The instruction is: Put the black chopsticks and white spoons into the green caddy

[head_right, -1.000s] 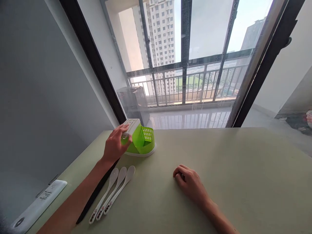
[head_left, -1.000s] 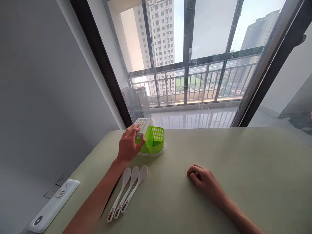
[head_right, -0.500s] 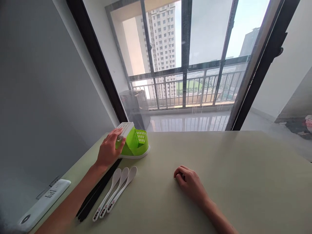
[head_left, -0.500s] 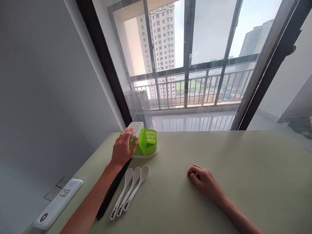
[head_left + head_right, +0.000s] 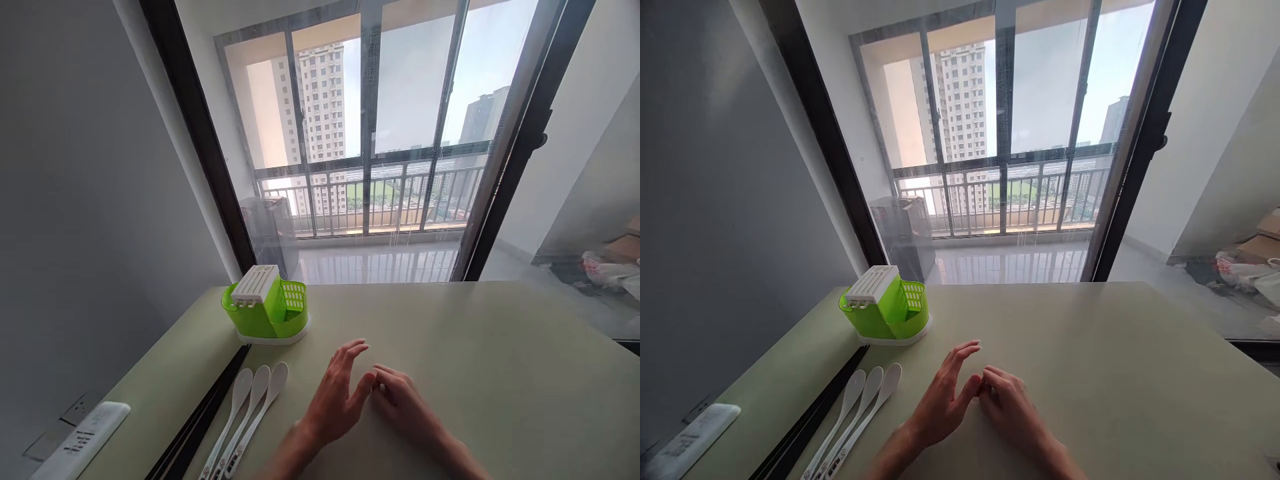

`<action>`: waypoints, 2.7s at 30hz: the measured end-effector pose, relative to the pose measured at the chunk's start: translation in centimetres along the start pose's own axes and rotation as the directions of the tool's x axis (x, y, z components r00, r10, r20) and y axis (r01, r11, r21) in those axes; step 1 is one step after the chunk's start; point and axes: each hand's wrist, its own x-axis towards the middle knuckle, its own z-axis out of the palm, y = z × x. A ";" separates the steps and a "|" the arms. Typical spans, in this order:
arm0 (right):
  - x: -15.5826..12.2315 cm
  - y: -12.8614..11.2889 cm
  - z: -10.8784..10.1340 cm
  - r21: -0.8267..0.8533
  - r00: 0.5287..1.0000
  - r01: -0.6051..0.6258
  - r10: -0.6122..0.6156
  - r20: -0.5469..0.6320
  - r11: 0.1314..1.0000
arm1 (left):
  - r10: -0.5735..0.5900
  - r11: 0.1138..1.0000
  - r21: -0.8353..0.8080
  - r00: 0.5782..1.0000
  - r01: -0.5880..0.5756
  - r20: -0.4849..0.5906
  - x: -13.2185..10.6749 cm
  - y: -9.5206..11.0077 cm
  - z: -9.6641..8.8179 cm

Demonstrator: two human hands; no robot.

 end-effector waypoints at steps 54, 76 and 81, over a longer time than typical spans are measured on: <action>0.5 0.6 2.5 0.095 0.998 -0.014 0.008 0.063 0.995 | -0.193 0.901 -0.373 0.974 0.222 0.116 1.1 0.2 2.8; 0.5 0.8 2.5 0.105 0.998 0.004 -0.012 0.067 0.994 | -0.201 0.906 -0.355 0.972 0.230 0.118 1.2 0.5 2.7; 0.4 0.9 2.7 0.130 0.998 -0.009 0.000 0.067 0.991 | -0.194 0.905 -0.364 0.975 0.221 0.110 1.1 0.4 2.8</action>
